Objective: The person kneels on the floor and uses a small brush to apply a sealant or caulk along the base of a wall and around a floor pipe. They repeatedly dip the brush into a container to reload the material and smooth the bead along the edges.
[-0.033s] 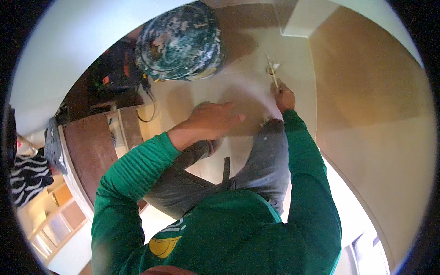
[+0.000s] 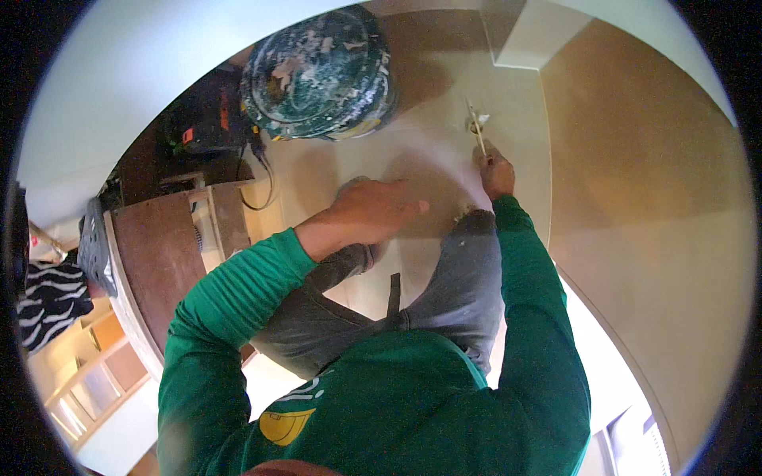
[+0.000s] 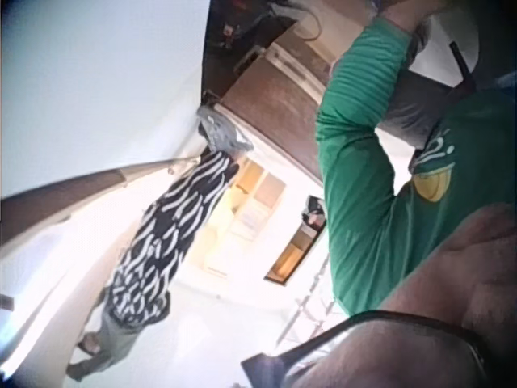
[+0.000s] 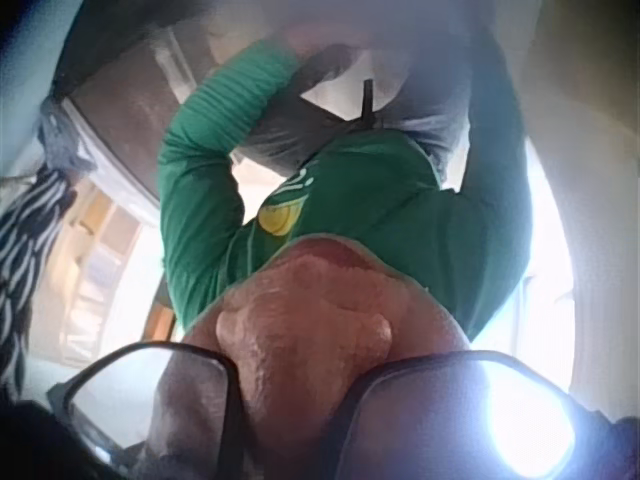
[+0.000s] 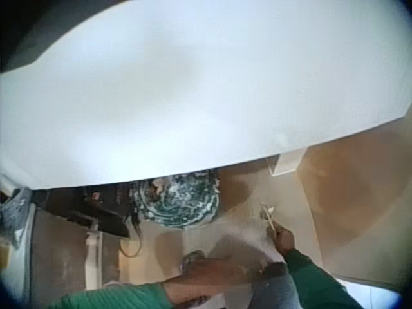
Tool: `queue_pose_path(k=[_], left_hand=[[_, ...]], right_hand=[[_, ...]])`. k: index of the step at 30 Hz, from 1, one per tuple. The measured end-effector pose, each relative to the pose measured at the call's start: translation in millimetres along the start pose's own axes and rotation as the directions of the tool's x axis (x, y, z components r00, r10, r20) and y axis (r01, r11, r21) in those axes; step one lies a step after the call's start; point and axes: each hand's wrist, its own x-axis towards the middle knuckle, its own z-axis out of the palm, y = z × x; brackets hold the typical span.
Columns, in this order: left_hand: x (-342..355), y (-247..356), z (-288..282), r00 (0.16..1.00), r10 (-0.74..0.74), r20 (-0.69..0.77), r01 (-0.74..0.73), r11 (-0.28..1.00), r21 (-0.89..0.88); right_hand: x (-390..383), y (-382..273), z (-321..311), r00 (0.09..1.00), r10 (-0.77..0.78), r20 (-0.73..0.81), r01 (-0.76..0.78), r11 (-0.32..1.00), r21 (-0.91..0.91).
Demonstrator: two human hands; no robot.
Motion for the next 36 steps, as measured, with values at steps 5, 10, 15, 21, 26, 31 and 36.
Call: queue_pose_path(k=[5,10,15,21,26,31,36], left_hand=[[-3,2,2,0.999,0.035,-0.029,-0.036,0.998,-0.049],[0,4,-9,1.000,0.018,0.013,-0.018,0.999,-0.036],[1,10,-18,0.990,-0.014,0.143,0.018,1.000,-0.025],[-2,10,-15,1.000,0.001,0.001,-0.001,0.999,-0.039],[6,1,-8,1.000,-0.012,0.011,0.012,1.000,-0.012],[11,-9,-12,0.987,0.096,-0.131,-0.086,0.993,0.076],[25,-71,-84,0.655,-0.104,-0.748,0.128,0.991,-0.026]], right_hand=[[8,10,10,1.000,-0.017,-0.020,0.016,0.999,-0.034],[12,4,13,0.998,-0.046,-0.032,0.047,0.998,0.036],[10,-4,10,0.998,-0.039,-0.057,0.043,0.997,0.064],[5,-13,-1,0.999,0.031,-0.012,-0.031,0.998,0.051],[6,-19,-6,0.996,0.087,-0.003,-0.087,0.996,0.002],[7,-3,-4,0.998,0.033,-0.062,-0.029,0.997,0.077],[-53,13,-24,0.965,0.215,-0.151,-0.178,0.958,0.224]])
